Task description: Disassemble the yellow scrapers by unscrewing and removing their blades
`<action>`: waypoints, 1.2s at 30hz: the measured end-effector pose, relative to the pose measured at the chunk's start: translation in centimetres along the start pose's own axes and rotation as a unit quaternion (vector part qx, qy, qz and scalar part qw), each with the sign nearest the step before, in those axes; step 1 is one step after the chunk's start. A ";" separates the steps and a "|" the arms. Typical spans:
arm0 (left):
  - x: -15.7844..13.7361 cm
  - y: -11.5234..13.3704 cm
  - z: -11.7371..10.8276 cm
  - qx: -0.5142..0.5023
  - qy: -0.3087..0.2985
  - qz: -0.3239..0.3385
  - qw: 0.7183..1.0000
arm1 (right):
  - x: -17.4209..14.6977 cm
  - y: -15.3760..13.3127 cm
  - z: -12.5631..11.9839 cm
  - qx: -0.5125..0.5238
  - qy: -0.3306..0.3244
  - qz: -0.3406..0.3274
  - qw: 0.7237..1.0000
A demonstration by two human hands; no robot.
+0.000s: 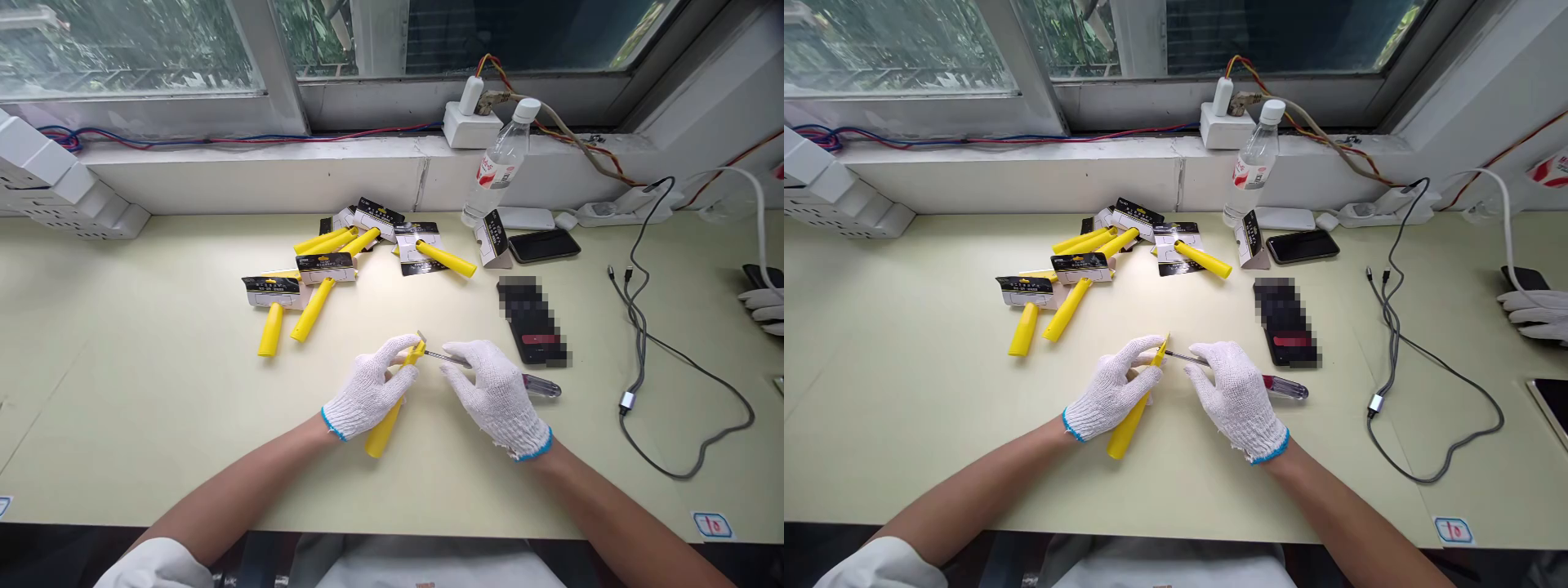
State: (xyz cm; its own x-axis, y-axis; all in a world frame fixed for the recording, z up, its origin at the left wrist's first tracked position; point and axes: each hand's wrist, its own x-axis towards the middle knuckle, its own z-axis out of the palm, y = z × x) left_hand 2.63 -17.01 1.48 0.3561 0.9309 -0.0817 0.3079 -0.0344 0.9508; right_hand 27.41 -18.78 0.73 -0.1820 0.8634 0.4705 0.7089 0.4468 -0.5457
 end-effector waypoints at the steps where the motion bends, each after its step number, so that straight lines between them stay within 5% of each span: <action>1: 0.0 0.0 0.0 -0.002 -0.001 -0.001 1.000 | 0.1 -0.1 -0.1 -0.010 -0.006 -0.010 1.000; 16: 0.0 0.5 -0.3 0.000 -0.008 -0.019 1.000 | -0.2 -1.0 0.1 0.001 -0.001 0.032 0.999; 29: -0.4 1.0 -0.3 -0.116 -0.075 -0.059 0.989 | -0.5 -1.3 -0.5 -0.069 0.006 -0.037 0.997; 36: 0.0 -0.5 -0.1 0.117 -0.001 0.103 0.988 | -0.8 -1.5 -0.7 -0.030 0.009 -0.047 0.998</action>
State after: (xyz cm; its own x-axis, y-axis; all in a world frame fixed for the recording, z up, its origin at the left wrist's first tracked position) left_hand 2.35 -16.98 1.06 0.4335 0.8950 0.1049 0.4238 -0.3053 0.8527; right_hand 26.99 -20.31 1.71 -0.2372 0.8142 0.5299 0.7297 0.5094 -0.4561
